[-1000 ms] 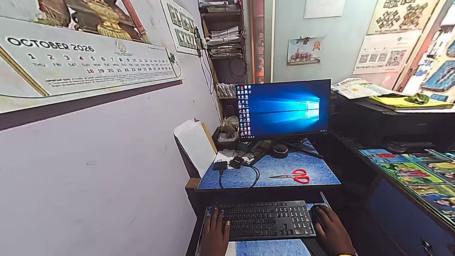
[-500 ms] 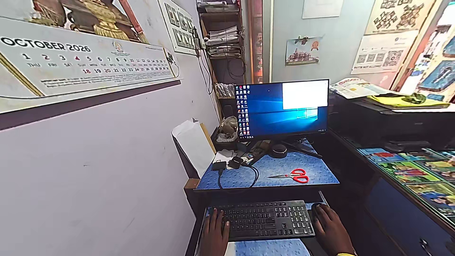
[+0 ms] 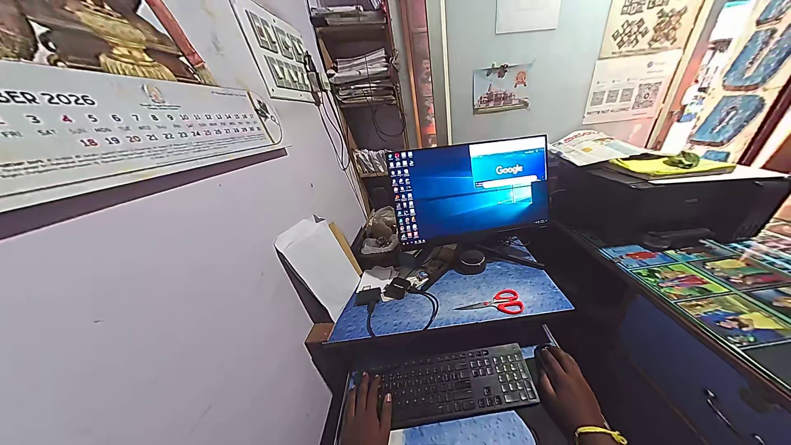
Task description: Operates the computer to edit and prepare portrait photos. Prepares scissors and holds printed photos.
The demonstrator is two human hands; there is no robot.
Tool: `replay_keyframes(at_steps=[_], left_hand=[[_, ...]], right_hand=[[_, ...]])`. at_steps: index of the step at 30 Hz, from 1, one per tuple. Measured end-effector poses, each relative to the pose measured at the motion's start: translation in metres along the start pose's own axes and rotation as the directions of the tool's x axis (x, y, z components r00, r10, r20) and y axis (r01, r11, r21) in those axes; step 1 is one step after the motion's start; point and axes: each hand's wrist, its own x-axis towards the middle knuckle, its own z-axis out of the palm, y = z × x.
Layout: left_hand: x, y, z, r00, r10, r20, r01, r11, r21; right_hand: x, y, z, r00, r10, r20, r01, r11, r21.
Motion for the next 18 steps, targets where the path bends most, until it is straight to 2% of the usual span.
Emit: replay_keyframes(at_steps=[8,13,18], left_hand=[[-0.001,-0.001,-0.001,1.000,-0.005,0.008,0.005,1.000,0.009],[-0.001,0.000,0.000,1.000,0.003,-0.011,-0.003,1.000,-0.009],[-0.002,-0.002,0.003,1.000,0.010,-0.025,-0.010,1.000,0.013]], right_hand=[[0.000,0.001,0.003,1.000,0.019,0.010,-0.019,1.000,-0.010],[0.001,0.010,0.012,0.998,-0.035,-0.061,0.034,0.999,-0.008],[0.000,0.007,0.007,0.998,-0.040,-0.048,0.039,0.999,-0.015]])
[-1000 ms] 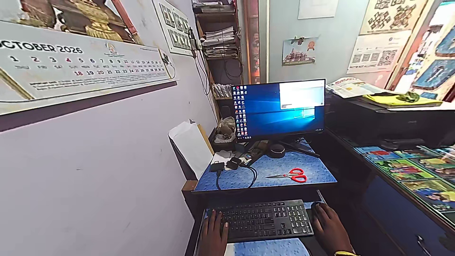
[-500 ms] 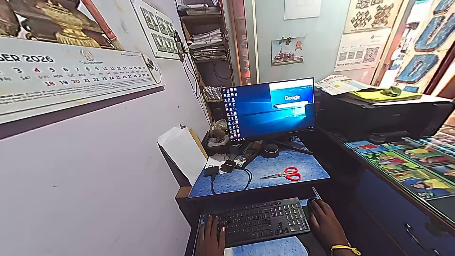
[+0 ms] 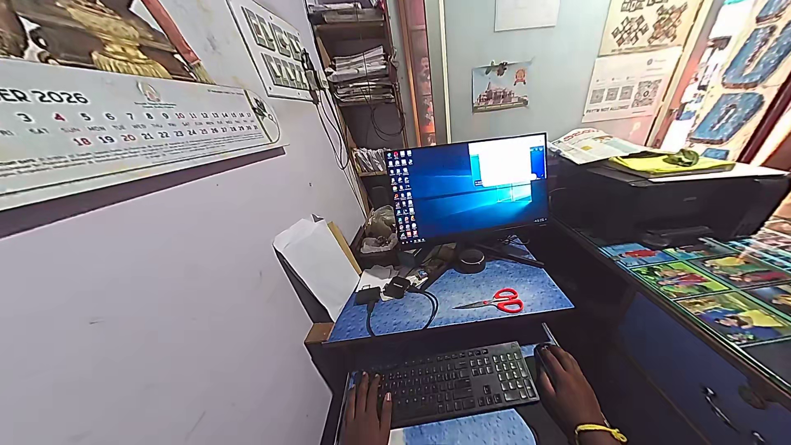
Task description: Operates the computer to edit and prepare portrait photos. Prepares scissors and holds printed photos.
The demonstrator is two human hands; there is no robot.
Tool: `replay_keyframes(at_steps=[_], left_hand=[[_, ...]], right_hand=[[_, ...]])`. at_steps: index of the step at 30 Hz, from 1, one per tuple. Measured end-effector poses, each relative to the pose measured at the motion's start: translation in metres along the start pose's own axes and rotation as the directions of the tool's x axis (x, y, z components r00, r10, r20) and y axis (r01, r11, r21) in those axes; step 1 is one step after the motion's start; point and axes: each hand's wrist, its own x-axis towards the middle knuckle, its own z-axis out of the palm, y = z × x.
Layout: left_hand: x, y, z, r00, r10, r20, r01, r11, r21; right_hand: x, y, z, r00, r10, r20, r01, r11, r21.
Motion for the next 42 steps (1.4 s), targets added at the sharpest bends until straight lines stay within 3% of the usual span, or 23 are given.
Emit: replay_keyframes(at_steps=[42], left_hand=[[0.0000,-0.0034,0.0043,0.999,0.021,-0.024,-0.020,1.000,0.022]], right_hand=[[-0.0001,0.0021,-0.0016,0.999,-0.046,0.012,0.046,0.999,0.027]])
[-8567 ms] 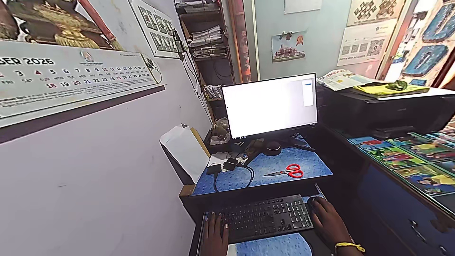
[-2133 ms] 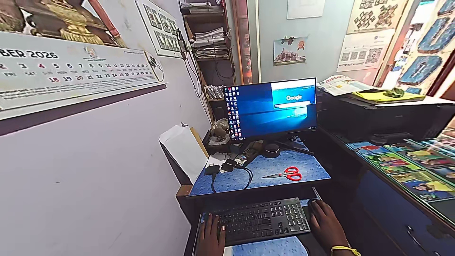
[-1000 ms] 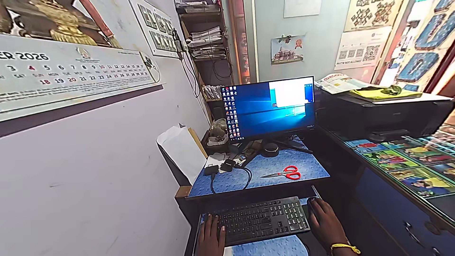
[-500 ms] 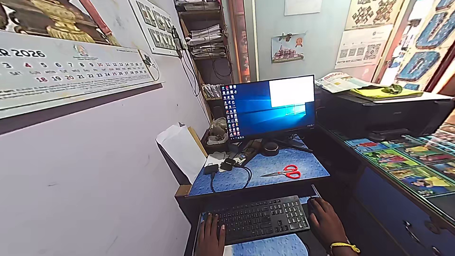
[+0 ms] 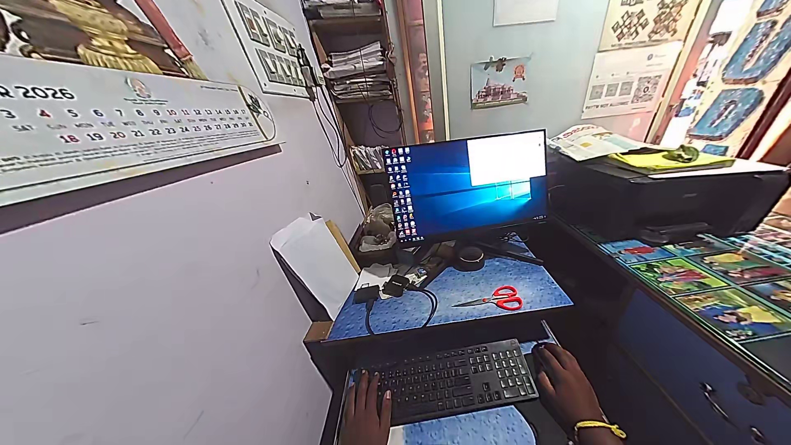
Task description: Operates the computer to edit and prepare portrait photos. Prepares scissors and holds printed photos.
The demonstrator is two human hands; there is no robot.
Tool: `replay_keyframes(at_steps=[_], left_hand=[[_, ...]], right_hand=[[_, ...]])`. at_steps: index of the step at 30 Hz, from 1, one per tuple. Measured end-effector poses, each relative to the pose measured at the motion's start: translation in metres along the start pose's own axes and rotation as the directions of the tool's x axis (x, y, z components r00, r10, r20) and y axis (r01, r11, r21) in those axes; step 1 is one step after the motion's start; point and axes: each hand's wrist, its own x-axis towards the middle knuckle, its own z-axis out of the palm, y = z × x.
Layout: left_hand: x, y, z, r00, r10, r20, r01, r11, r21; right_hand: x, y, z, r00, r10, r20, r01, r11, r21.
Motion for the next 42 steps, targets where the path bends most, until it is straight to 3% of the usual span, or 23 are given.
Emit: replay_keyframes(at_steps=[10,21,27,42], left_hand=[[-0.0002,0.0007,-0.0006,1.000,-0.004,-0.011,0.004,1.000,-0.011],[0.0019,0.0022,0.0029,0.999,-0.045,-0.010,0.045,0.999,0.008],[0.0026,0.0047,-0.0015,0.998,-0.057,0.012,0.057,0.998,0.013],[0.0030,0.0030,0.0023,0.998,-0.056,-0.007,0.056,0.998,-0.010]], right_hand=[[0.0006,-0.0007,-0.0007,1.000,-0.004,-0.006,0.004,1.000,-0.002],[0.0000,-0.0018,-0.0039,0.995,0.044,0.089,-0.047,0.998,0.036],[-0.0019,-0.0015,-0.0043,0.996,-0.079,0.041,0.077,0.996,0.041],[-0.0014,0.0033,-0.0024,0.994,-0.111,0.019,0.110,0.994,0.018]])
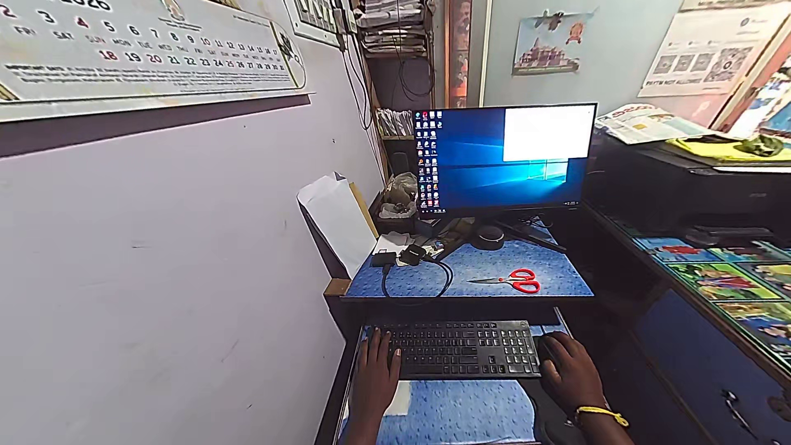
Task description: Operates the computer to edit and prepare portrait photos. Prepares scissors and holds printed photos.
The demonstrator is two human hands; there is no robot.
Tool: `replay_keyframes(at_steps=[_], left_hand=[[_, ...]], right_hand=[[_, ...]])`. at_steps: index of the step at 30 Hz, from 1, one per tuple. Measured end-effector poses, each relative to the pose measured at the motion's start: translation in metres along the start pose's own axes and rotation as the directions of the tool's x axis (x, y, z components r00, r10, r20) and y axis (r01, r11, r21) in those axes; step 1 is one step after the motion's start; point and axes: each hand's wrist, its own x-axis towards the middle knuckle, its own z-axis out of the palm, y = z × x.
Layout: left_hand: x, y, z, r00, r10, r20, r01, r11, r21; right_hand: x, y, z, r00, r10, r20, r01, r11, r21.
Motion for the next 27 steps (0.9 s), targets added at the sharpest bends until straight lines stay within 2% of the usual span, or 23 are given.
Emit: replay_keyframes(at_steps=[27], left_hand=[[0.0008,0.0003,0.0004,1.000,0.005,0.001,-0.005,1.000,0.014]], right_hand=[[0.0005,-0.0027,-0.0013,1.000,0.028,-0.008,-0.029,0.999,-0.018]])
